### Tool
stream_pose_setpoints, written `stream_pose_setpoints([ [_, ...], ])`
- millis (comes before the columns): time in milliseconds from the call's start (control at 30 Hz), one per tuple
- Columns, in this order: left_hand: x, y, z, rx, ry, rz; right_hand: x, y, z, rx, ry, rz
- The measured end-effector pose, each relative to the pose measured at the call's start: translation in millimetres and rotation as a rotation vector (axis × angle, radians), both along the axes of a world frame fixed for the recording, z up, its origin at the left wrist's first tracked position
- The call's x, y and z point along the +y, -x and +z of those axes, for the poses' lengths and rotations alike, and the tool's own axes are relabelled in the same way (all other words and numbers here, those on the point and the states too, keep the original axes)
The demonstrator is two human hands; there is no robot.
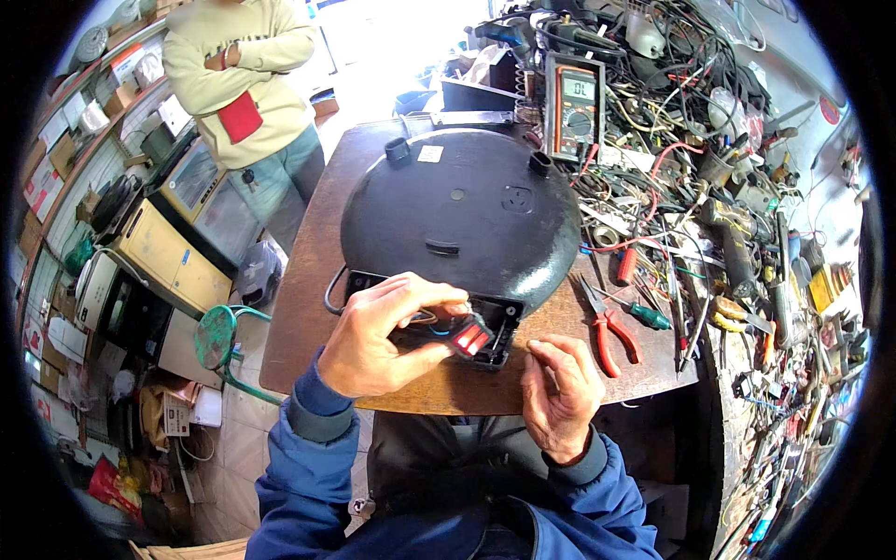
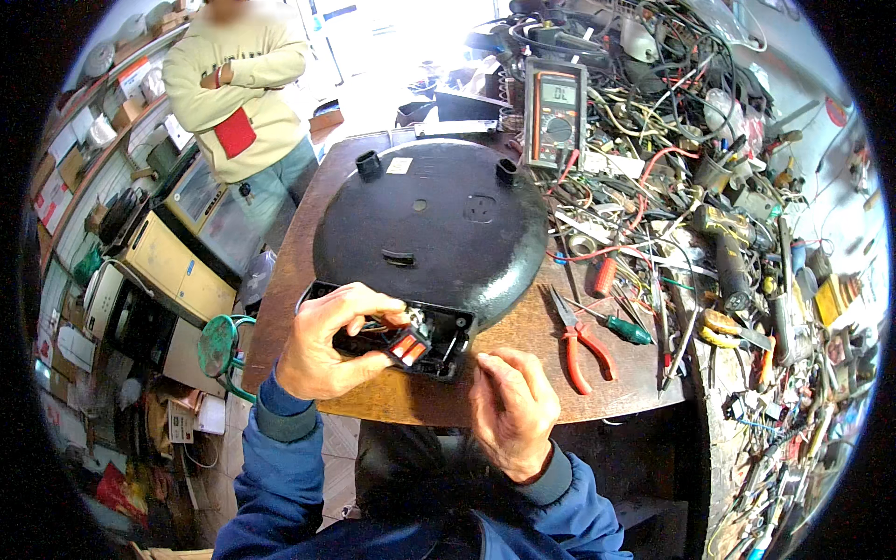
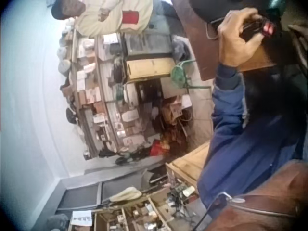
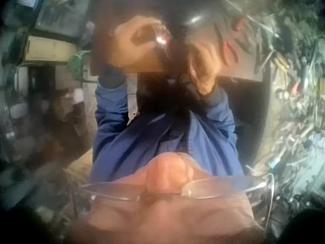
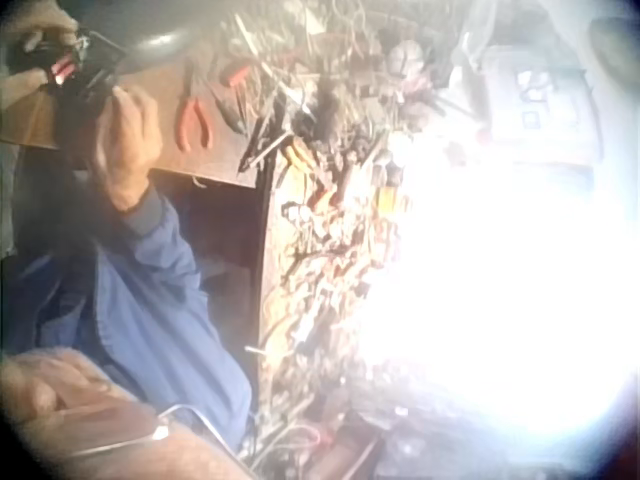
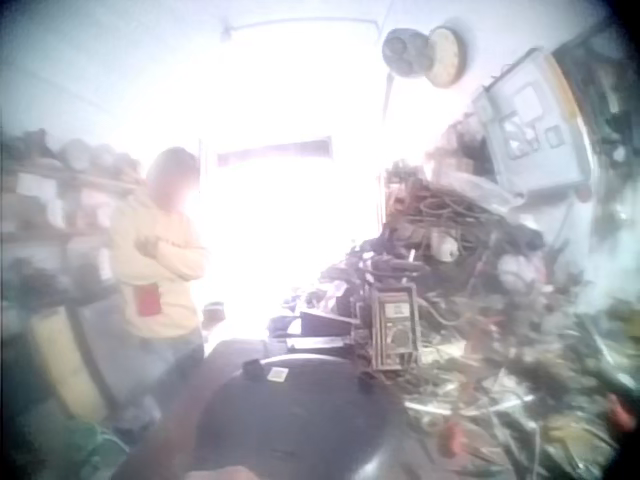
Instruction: The person repairs a small electronic device by manipulating wires and components inside a black casing. They use a screwdriver to adjust connections and a multimeter to test the circuit.
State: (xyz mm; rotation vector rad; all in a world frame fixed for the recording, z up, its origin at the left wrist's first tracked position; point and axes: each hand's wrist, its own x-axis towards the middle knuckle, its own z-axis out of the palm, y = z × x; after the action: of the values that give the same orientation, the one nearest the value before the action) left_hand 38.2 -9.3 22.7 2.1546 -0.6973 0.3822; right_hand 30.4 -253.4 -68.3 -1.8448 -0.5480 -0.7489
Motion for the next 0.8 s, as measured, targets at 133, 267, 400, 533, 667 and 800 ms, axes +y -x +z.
stream_pose_setpoints([
  [133,0,-4,-8,-0.122,0.019,-0.011,-2,-1,-8,0.092,-0.077,0.042],
  [267,0,2,-9,-0.181,0.030,0.055,-9,-2,-9,0.160,-0.093,0.071],
  [400,23,21,-19,-0.248,0.377,0.425,-14,2,-8,0.157,-0.118,0.085],
  [533,74,24,-15,0.018,0.422,0.694,-11,0,-7,0.132,-0.116,0.108],
  [667,113,-21,-7,0.309,0.108,0.735,-13,2,-10,0.171,-0.123,0.119],
  [800,153,-63,-31,0.376,-0.338,0.590,-13,2,-7,0.111,-0.093,0.118],
])
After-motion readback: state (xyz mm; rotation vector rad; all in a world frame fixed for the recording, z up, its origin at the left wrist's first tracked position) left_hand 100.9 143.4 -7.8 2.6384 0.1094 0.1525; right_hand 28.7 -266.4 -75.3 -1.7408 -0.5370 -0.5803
